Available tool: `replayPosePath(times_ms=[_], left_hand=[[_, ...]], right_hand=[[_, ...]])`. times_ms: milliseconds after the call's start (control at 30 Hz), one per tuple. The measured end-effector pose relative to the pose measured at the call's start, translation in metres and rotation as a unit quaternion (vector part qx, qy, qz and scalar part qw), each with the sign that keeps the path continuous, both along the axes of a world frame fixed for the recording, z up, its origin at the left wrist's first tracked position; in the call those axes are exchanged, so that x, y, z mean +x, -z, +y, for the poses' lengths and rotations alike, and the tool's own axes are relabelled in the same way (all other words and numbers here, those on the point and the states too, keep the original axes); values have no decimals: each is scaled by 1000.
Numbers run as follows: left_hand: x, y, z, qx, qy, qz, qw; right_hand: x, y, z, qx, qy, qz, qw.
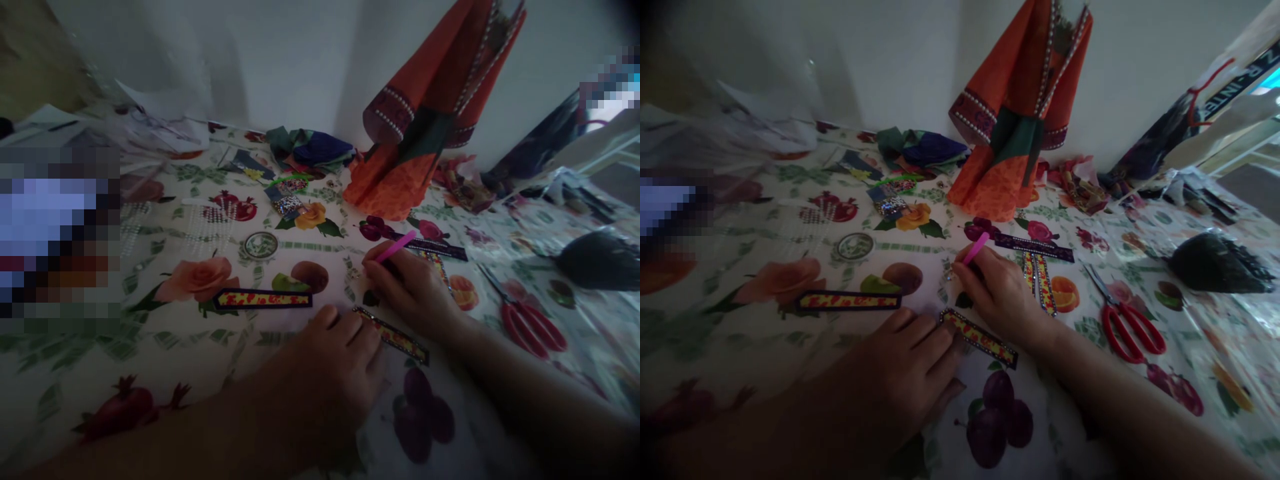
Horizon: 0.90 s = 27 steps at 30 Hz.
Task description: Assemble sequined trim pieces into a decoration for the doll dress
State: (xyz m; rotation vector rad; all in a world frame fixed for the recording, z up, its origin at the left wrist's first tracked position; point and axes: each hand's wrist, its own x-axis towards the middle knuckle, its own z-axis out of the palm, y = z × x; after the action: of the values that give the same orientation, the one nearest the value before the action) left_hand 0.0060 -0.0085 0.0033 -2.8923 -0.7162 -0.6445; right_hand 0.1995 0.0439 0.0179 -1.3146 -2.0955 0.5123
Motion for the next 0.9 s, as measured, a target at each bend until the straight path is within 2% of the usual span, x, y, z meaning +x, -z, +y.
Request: replayPosePath(times_ms=[167,300,533,900], left_hand=[[0,2,0,0,0,7,1000],[1,3,1,4,2,1,1000],[1,4,1,4,-1,-3,1000],[1,3,0,8,-1,-4,1000]], right_hand=[[3,1,-2,-55,16,28,998],[3,0,-3,-61,25,33,997],[1,-1,0,-7,29,4,1000],[0,1,2,22,1,-15,1000]])
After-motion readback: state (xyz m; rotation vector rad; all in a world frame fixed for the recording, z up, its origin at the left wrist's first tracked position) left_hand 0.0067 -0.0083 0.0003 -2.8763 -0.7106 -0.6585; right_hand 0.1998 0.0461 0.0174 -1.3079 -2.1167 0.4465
